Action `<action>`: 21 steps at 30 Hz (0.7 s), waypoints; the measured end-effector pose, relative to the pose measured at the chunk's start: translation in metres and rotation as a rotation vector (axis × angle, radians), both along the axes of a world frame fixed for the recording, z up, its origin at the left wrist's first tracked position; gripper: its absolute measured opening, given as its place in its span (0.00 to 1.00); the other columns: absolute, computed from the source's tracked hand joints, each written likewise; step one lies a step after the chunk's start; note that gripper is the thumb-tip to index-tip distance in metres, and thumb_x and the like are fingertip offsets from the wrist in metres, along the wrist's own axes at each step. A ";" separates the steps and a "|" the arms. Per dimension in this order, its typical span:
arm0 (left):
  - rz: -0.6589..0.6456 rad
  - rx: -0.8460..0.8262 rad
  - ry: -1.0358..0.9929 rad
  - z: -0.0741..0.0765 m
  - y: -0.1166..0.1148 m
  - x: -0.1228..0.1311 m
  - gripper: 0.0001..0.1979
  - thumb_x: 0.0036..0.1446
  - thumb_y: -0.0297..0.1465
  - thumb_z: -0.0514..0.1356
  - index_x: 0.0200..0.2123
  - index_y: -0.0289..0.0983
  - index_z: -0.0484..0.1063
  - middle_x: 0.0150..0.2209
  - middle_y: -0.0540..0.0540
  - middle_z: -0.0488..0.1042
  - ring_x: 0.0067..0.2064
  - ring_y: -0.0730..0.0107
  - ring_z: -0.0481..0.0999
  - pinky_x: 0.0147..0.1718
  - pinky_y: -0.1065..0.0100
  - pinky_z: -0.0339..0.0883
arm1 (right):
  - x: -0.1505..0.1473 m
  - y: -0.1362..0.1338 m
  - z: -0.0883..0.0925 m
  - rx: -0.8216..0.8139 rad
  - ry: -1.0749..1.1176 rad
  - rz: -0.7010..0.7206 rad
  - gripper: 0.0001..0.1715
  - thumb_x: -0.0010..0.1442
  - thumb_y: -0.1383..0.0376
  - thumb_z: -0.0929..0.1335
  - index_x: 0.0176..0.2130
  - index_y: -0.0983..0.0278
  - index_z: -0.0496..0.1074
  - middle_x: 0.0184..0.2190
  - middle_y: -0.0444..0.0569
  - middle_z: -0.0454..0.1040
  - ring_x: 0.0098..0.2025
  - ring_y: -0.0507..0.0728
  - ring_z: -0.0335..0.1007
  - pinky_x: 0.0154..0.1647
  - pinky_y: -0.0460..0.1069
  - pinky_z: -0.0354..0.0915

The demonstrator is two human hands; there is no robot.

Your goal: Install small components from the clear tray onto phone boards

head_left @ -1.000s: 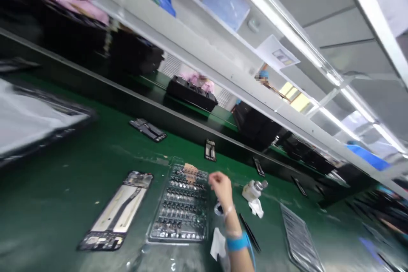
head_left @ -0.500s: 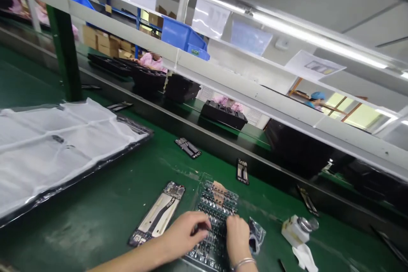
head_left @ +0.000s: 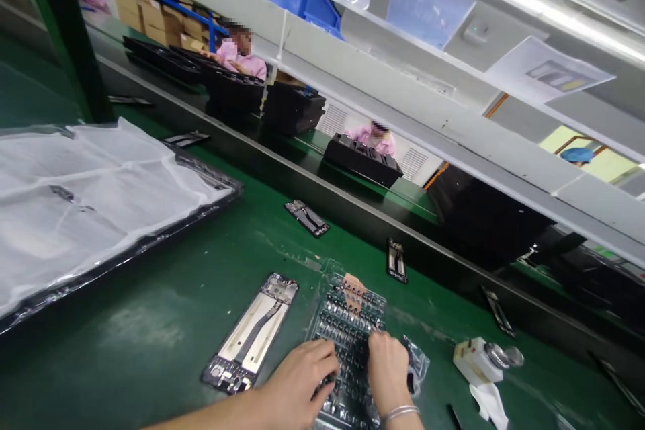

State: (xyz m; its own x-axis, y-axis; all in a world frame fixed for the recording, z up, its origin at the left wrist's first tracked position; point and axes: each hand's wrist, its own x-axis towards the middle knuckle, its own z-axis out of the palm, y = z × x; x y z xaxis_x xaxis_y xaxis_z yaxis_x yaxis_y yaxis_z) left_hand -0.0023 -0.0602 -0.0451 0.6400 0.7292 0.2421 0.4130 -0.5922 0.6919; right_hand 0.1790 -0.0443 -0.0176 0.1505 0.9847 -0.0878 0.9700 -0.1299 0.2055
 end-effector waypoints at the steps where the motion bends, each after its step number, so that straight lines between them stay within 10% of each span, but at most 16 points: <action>1: 0.000 -0.003 -0.002 0.000 0.000 0.000 0.08 0.50 0.23 0.55 0.33 0.40 0.66 0.37 0.47 0.69 0.39 0.63 0.69 0.40 0.63 0.64 | -0.001 0.000 0.003 -0.003 -0.014 -0.015 0.11 0.59 0.78 0.62 0.32 0.72 0.72 0.30 0.53 0.75 0.33 0.58 0.75 0.31 0.51 0.68; 8: -0.047 0.053 -0.014 0.013 -0.002 -0.007 0.08 0.54 0.23 0.55 0.38 0.38 0.65 0.39 0.46 0.69 0.41 0.63 0.66 0.41 0.64 0.63 | -0.003 -0.018 0.022 0.103 0.082 -0.060 0.12 0.58 0.72 0.60 0.30 0.65 0.72 0.26 0.52 0.76 0.28 0.59 0.74 0.26 0.48 0.63; 16: -0.181 0.308 0.066 0.010 -0.003 -0.011 0.04 0.56 0.25 0.55 0.36 0.36 0.64 0.34 0.45 0.70 0.37 0.61 0.67 0.34 0.64 0.61 | -0.034 -0.073 -0.018 0.221 1.290 -0.149 0.14 0.48 0.58 0.69 0.20 0.65 0.67 0.13 0.40 0.63 0.14 0.48 0.57 0.15 0.42 0.49; 21: -0.143 0.064 -0.050 0.011 0.002 -0.012 0.10 0.61 0.21 0.46 0.32 0.37 0.62 0.30 0.48 0.68 0.33 0.67 0.67 0.30 0.69 0.59 | -0.039 -0.068 0.007 0.208 1.488 -0.232 0.17 0.53 0.54 0.68 0.26 0.66 0.71 0.18 0.44 0.69 0.18 0.49 0.61 0.17 0.42 0.54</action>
State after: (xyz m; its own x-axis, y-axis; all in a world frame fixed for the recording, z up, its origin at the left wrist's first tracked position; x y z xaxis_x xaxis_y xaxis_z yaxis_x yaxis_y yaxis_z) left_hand -0.0143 -0.0582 -0.0338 0.7219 0.6138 0.3195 0.2876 -0.6862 0.6682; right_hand 0.1403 -0.1122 -0.0107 0.2015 0.9660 -0.1618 0.2264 -0.2066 -0.9519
